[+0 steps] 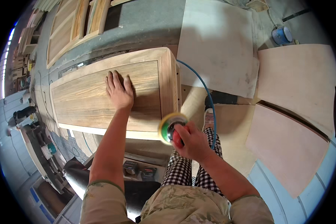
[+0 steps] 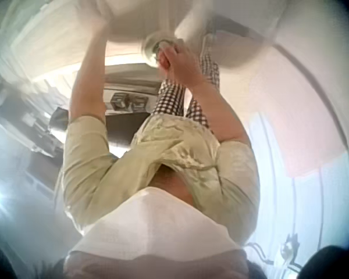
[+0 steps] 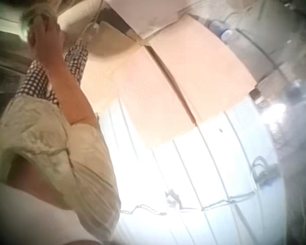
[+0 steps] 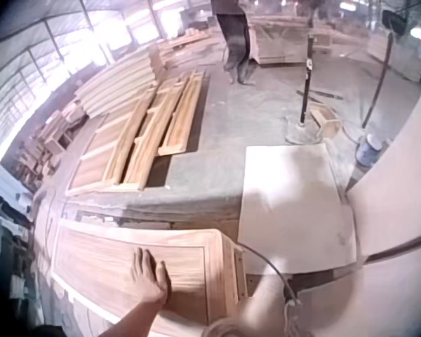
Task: The person sands a wooden panel using a handheld orbital sander, moving the tool across the surface and along the edges.
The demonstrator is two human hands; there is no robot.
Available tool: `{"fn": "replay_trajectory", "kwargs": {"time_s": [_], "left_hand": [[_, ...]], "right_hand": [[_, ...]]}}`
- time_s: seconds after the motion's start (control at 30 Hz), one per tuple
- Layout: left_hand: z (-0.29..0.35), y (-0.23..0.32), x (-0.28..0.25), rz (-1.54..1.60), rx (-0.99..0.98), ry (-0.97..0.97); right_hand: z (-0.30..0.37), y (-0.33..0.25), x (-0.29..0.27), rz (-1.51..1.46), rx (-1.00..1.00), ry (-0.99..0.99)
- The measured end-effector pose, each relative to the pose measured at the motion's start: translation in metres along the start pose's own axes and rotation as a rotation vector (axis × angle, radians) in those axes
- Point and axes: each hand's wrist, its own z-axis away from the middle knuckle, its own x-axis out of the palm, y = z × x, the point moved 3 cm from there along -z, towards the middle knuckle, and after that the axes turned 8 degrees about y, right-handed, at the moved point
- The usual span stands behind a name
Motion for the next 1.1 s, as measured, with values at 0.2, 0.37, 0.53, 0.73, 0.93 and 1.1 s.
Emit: {"fn": "replay_trajectory", "kwargs": {"time_s": [0.2,0.37,0.53,0.73,0.93,1.1], "left_hand": [[0.032,-0.012,-0.026,-0.037,0.07,-0.045],[0.031,-0.013,-0.02,0.001,0.045,-0.066],[0.032,-0.016,-0.027,-0.006,0.031,-0.094],[0.032,-0.014,-0.029,-0.018,0.005,-0.113],[0.029,-0.013,-0.032,0.004,0.012,-0.107],[0.028,-0.013,-0.033,-0.024,0.021,-0.096]], "right_hand": [[-0.131,0.018,-0.015,0.243,-0.006,-0.009],[-0.194,0.017,0.002,0.476,0.015,-0.11],[-0.186,0.003,0.011,0.345,0.045,-0.326],[-0.19,0.01,0.002,0.331,0.035,-0.291],[-0.183,-0.004,-0.008,0.339,-0.086,-0.422],[-0.189,0.027,-0.023,0.358,-0.192,-0.315]]}}
